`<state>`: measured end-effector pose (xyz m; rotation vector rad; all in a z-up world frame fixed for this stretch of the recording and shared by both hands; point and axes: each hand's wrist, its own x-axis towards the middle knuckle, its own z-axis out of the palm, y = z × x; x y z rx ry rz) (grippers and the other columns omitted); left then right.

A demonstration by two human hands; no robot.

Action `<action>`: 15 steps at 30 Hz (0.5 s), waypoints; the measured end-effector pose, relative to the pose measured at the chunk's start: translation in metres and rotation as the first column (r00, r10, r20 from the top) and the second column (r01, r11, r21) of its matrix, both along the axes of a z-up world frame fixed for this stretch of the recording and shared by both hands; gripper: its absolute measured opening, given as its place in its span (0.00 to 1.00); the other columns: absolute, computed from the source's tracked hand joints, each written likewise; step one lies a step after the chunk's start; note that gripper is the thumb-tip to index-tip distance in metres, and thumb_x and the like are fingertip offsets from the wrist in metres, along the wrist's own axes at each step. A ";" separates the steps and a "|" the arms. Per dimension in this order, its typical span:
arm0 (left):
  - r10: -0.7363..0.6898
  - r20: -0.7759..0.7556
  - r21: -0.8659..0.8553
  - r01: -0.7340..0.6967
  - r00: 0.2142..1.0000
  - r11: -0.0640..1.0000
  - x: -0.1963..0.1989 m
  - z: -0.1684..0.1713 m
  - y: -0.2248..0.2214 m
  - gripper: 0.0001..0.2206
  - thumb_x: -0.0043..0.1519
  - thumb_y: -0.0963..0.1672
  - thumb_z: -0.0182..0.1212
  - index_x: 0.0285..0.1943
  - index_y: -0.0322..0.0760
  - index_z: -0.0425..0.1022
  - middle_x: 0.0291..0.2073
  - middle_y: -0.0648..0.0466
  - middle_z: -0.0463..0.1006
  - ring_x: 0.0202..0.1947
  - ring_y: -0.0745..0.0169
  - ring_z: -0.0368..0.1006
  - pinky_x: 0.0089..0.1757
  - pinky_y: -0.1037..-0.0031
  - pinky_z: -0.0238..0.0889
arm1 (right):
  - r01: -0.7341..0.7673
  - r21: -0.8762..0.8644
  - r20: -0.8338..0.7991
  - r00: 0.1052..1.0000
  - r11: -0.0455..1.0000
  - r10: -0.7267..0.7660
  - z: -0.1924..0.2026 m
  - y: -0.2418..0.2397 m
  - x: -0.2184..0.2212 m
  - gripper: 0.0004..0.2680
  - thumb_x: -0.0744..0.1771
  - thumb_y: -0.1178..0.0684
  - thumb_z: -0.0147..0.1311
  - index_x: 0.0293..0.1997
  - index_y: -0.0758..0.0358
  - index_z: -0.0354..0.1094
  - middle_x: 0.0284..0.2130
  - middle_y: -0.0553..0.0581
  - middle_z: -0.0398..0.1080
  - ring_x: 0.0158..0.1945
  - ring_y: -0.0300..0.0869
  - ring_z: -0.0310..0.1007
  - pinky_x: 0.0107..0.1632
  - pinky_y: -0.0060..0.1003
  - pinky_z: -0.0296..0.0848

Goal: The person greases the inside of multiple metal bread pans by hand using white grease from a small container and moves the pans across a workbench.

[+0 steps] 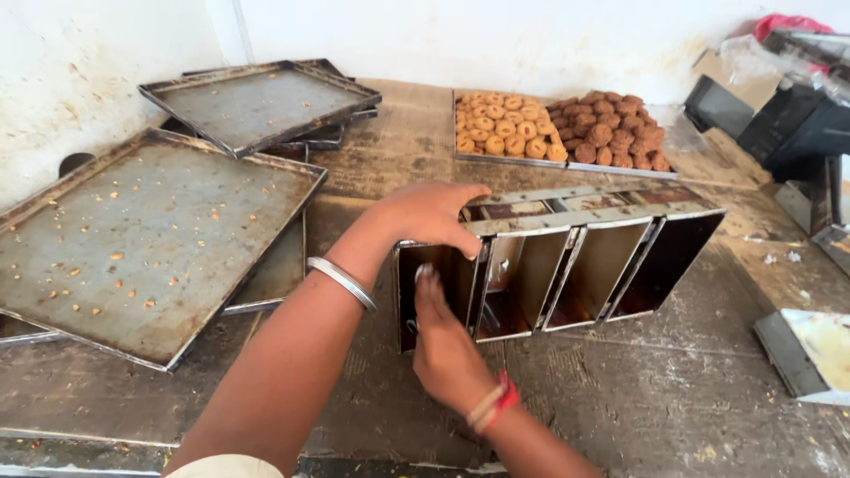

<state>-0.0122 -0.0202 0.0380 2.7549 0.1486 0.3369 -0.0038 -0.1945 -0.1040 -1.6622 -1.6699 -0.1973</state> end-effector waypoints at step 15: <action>0.017 0.100 0.103 -0.027 0.995 0.994 -0.012 -0.007 -0.023 0.47 0.38 0.56 0.72 0.70 0.41 0.65 0.64 0.45 0.71 0.61 0.45 0.70 0.54 0.59 0.64 | -0.276 0.305 -0.951 -0.034 0.911 0.308 -0.102 0.049 0.034 0.11 0.71 0.66 0.44 0.60 0.67 0.62 0.46 0.57 0.67 0.38 0.43 0.68 0.39 0.38 0.68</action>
